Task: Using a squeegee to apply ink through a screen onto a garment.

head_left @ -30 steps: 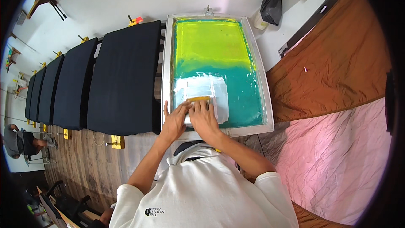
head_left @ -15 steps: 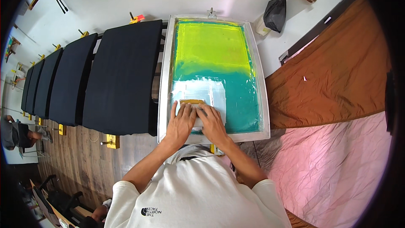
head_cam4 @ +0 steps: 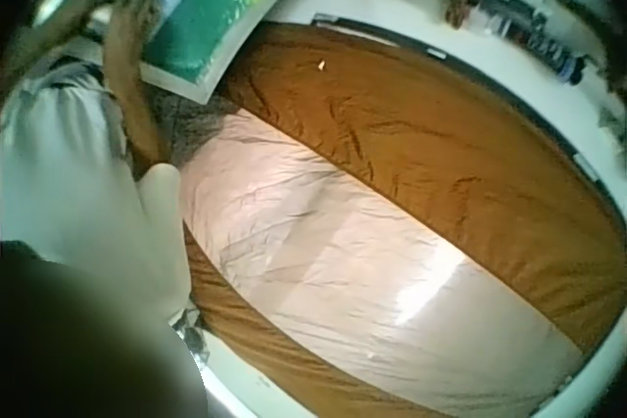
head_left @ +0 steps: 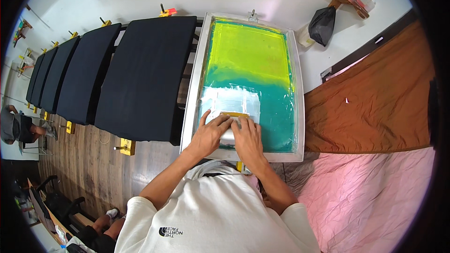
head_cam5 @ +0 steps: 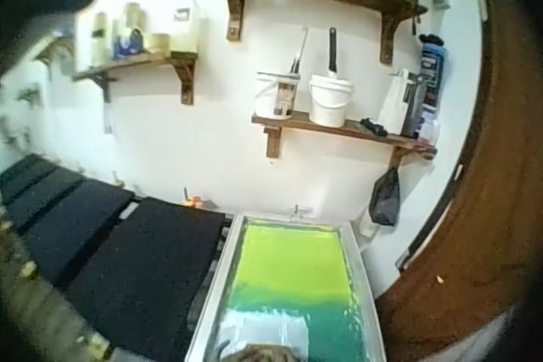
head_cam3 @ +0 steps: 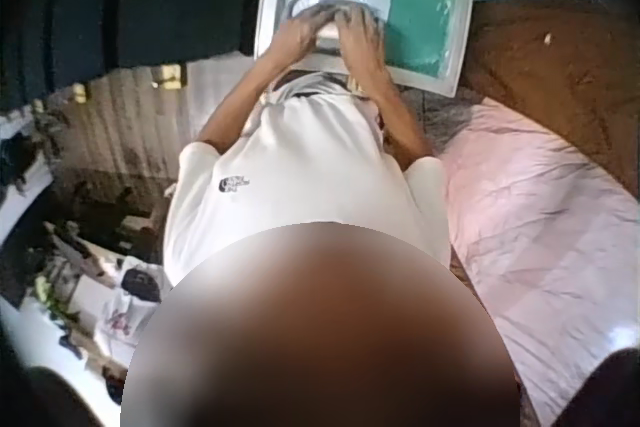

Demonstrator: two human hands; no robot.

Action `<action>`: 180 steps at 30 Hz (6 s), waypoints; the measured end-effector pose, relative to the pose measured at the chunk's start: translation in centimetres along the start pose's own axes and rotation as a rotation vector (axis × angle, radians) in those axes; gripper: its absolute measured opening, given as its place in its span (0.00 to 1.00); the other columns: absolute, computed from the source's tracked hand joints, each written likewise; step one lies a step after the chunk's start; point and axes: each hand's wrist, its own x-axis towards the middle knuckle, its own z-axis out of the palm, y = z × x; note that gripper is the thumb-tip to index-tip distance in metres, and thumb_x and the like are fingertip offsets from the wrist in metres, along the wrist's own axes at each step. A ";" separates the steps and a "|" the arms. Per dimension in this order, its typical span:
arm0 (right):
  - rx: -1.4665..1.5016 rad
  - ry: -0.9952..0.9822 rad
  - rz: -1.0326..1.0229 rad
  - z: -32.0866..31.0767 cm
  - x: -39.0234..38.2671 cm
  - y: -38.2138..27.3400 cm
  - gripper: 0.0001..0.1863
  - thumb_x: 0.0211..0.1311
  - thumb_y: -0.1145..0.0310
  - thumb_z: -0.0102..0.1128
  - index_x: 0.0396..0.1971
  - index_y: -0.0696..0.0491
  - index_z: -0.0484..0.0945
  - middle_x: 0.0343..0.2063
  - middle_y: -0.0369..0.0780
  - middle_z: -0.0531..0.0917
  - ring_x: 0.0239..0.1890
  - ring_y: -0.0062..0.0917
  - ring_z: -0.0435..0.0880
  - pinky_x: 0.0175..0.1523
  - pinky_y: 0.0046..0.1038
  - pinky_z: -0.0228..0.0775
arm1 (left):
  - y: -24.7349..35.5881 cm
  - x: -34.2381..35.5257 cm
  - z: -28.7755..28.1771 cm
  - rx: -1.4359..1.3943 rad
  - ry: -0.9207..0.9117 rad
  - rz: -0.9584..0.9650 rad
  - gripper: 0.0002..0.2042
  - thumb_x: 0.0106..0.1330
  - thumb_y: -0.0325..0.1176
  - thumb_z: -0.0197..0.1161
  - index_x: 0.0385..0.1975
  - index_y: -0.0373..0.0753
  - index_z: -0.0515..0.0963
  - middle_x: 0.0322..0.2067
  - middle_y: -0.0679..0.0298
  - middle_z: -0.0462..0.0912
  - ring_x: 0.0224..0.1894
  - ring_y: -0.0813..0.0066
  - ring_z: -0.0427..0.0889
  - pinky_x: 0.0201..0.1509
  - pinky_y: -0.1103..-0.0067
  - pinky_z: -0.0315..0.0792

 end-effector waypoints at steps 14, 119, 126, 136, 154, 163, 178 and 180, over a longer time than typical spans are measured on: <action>-0.401 -0.123 -0.027 -0.4 1.8 -0.8 0.15 0.54 0.71 0.59 0.43 0.53 0.80 0.43 0.41 0.80 0.52 0.33 0.74 0.54 0.40 0.61 | -0.8 0.4 1.2 -0.122 -0.061 0.017 0.37 0.47 0.19 0.66 0.63 0.36 0.63 0.62 0.59 0.69 0.67 0.63 0.66 0.75 0.57 0.46; 0.212 -0.029 0.020 0.1 -2.2 1.6 0.29 0.37 0.86 0.58 0.47 0.55 0.75 0.50 0.41 0.77 0.54 0.37 0.74 0.56 0.38 0.63 | 2.8 -0.4 -0.7 0.174 -0.120 0.059 0.23 0.55 0.21 0.54 0.55 0.27 0.72 0.53 0.46 0.76 0.59 0.53 0.73 0.71 0.61 0.59; 0.184 -0.103 0.058 -1.5 4.4 3.0 0.22 0.44 0.84 0.56 0.44 0.53 0.76 0.39 0.44 0.79 0.46 0.42 0.78 0.47 0.45 0.68 | -1.4 5.1 -2.4 0.003 0.031 0.092 0.18 0.46 0.18 0.59 0.41 0.34 0.79 0.36 0.49 0.82 0.43 0.50 0.82 0.57 0.62 0.72; 0.245 -0.226 0.038 0.2 5.8 4.2 0.18 0.42 0.83 0.58 0.38 0.56 0.77 0.34 0.48 0.80 0.41 0.48 0.78 0.47 0.44 0.71 | -3.3 5.3 -1.8 -0.065 -0.060 0.010 0.16 0.47 0.21 0.62 0.38 0.39 0.82 0.33 0.53 0.84 0.35 0.51 0.84 0.41 0.64 0.78; 0.228 -0.429 0.114 -1.7 10.0 4.5 0.17 0.45 0.81 0.57 0.39 0.53 0.78 0.34 0.49 0.82 0.41 0.47 0.81 0.44 0.45 0.74 | -3.9 8.7 -3.9 0.049 -0.278 -0.160 0.20 0.46 0.19 0.58 0.43 0.36 0.81 0.33 0.47 0.84 0.38 0.47 0.84 0.45 0.63 0.78; 0.304 -0.387 0.029 -1.3 3.0 3.1 0.16 0.39 0.80 0.59 0.35 0.56 0.79 0.32 0.50 0.83 0.40 0.47 0.82 0.45 0.42 0.74 | -1.2 3.4 -3.6 -0.001 -0.411 -0.061 0.19 0.48 0.23 0.59 0.44 0.36 0.82 0.34 0.46 0.84 0.40 0.48 0.84 0.47 0.63 0.78; 0.151 -0.660 0.239 -1.6 15.9 7.0 0.26 0.32 0.75 0.62 0.41 0.52 0.83 0.35 0.47 0.85 0.38 0.40 0.84 0.43 0.37 0.75 | -7.5 16.2 -4.0 -0.012 -0.505 -0.296 0.16 0.38 0.28 0.63 0.30 0.31 0.85 0.30 0.49 0.85 0.30 0.55 0.84 0.35 0.72 0.77; 0.151 -0.644 0.258 -1.2 15.6 6.8 0.25 0.32 0.75 0.62 0.40 0.53 0.83 0.34 0.47 0.85 0.38 0.40 0.84 0.43 0.37 0.75 | -8.3 15.9 -3.4 0.013 -0.516 -0.191 0.14 0.42 0.29 0.62 0.30 0.31 0.85 0.32 0.46 0.85 0.32 0.52 0.85 0.36 0.69 0.78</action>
